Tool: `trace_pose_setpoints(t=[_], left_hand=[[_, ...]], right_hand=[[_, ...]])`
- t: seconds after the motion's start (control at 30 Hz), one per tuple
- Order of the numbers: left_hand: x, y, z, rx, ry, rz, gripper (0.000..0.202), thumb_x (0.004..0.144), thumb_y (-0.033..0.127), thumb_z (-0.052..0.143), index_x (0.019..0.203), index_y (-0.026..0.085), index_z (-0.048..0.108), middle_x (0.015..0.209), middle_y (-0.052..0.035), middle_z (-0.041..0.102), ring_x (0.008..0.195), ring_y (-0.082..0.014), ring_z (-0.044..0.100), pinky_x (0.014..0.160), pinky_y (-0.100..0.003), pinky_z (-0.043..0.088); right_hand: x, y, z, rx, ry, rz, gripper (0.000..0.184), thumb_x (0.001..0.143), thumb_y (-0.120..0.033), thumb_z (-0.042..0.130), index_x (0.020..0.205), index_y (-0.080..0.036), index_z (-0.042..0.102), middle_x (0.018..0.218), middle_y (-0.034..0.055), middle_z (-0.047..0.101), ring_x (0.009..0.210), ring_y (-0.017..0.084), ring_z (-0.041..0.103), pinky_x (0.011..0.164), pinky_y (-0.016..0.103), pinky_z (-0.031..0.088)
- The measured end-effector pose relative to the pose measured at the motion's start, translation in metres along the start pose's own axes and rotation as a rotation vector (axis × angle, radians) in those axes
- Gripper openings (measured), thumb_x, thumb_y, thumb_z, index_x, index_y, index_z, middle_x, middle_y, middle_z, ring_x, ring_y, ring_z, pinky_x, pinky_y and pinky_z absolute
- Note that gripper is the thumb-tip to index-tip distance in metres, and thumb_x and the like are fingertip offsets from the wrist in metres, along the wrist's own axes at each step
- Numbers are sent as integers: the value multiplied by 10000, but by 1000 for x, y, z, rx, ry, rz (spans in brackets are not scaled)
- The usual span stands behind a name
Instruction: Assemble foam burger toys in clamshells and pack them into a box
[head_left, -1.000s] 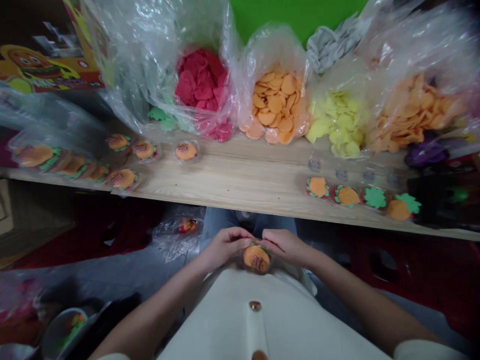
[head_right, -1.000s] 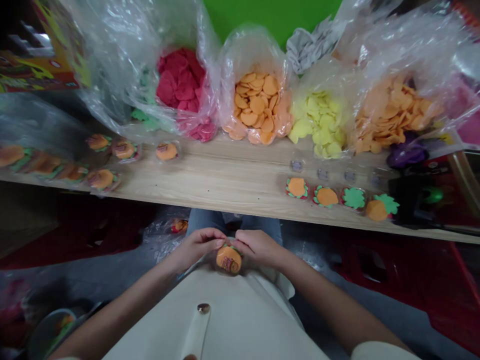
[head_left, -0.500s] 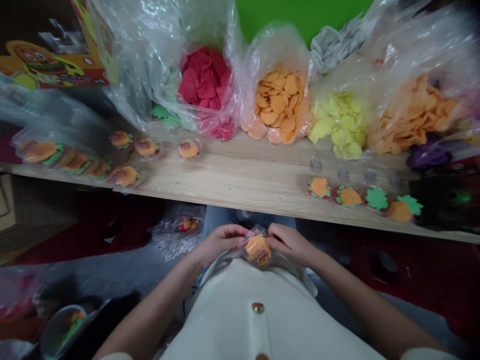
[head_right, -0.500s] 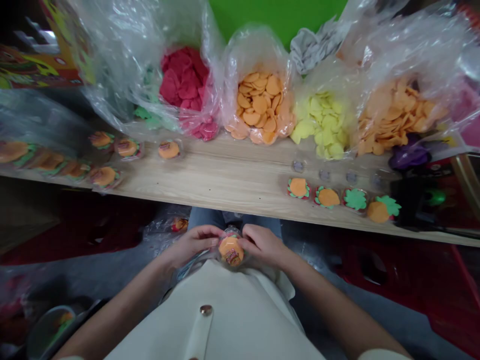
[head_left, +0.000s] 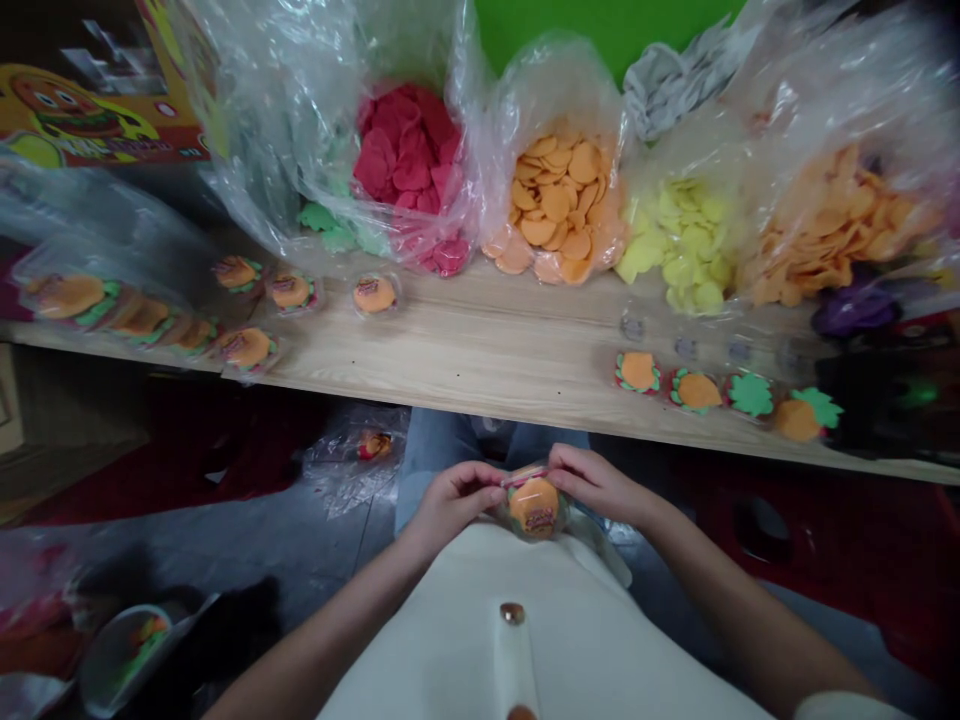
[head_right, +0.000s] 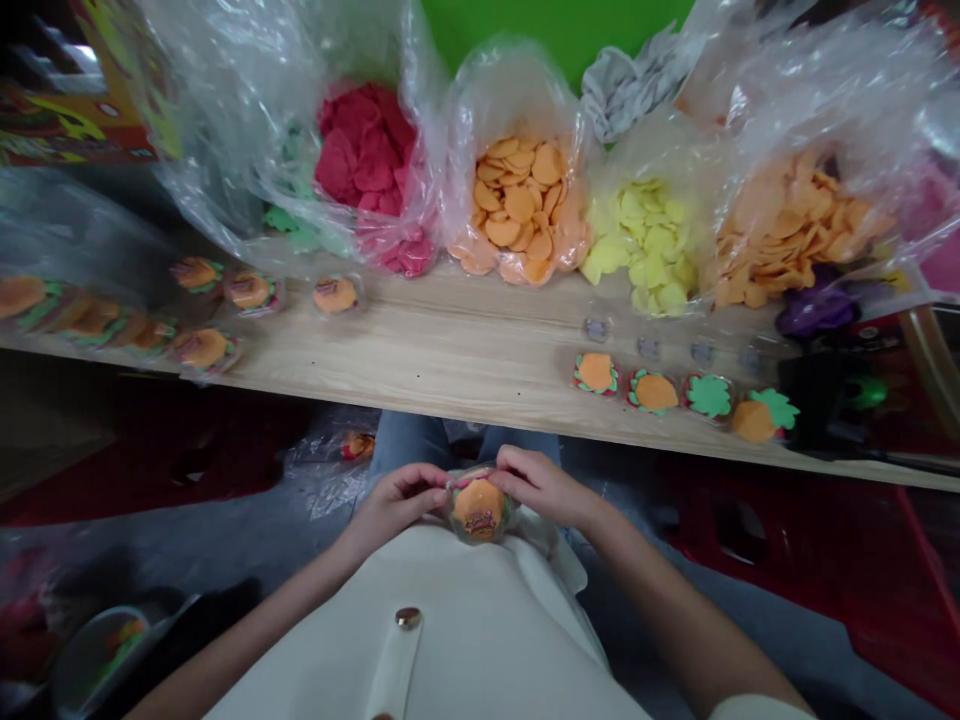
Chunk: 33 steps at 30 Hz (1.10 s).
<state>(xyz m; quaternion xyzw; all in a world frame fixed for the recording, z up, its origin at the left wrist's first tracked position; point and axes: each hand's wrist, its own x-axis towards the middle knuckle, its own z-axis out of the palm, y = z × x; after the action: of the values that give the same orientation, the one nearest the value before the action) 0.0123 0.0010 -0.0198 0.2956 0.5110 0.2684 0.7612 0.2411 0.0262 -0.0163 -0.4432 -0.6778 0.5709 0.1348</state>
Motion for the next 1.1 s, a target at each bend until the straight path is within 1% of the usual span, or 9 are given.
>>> trace_pose_setpoints(t=[0.17,0.3,0.43,0.53,0.6,0.7,0.77,0.97,1.1], left_hand=[[2,8,2,31,-58,-13,220,686,316,671,828,153,633,757,1,619,652,-99,520,648,-229,398],[-2,11,4,45,-91,-25,214,730,329,628,867,165,631,847,-20,632,718,-118,540,681,-240,405],[-7,17,5,127,-122,8,181,751,306,607,850,156,618,858,-30,627,765,-132,548,704,-245,405],[-10,22,3,291,-156,125,173,805,297,537,875,160,614,899,-43,614,814,-146,543,727,-259,406],[-11,25,4,456,-193,270,184,831,283,496,921,176,616,923,-49,606,855,-155,532,756,-272,402],[-8,28,8,645,-229,478,170,822,256,512,942,194,617,898,-46,606,873,-159,520,788,-287,396],[-4,28,12,672,-212,539,147,817,242,521,915,191,617,870,-44,607,855,-154,526,775,-283,404],[0,18,15,635,-185,520,162,824,256,511,879,192,649,807,-50,604,802,-148,542,737,-275,425],[1,13,13,553,-81,442,163,803,272,538,857,190,668,811,-51,601,803,-152,546,744,-275,421]], right_hand=[[-8,-8,1,-210,-9,31,304,913,-391,312,726,-185,434,675,-16,471,610,102,421,556,214,312],[-15,-15,11,-368,32,-16,306,926,-359,269,725,-189,424,676,1,493,609,112,429,572,226,311],[-18,-27,8,-476,1,-40,301,929,-345,257,750,-187,441,712,22,529,638,127,454,587,238,312],[-19,-37,1,-521,-46,-45,265,915,-342,300,764,-185,451,719,24,532,639,132,455,581,243,305],[-18,-42,-1,-506,-85,-70,245,908,-336,317,776,-182,454,724,24,530,638,131,455,578,241,306],[-15,-44,2,-487,-111,-121,243,906,-331,310,792,-174,457,739,36,530,645,137,455,582,247,312],[-12,-42,8,-510,-90,-143,236,900,-315,304,788,-170,454,736,44,522,640,143,447,580,255,310],[-11,-29,26,-544,26,-226,225,884,-243,260,768,-168,437,712,58,501,637,156,424,582,275,313],[-11,-15,31,-343,78,-158,240,906,-299,272,754,-186,419,707,26,492,639,139,430,591,261,329]])
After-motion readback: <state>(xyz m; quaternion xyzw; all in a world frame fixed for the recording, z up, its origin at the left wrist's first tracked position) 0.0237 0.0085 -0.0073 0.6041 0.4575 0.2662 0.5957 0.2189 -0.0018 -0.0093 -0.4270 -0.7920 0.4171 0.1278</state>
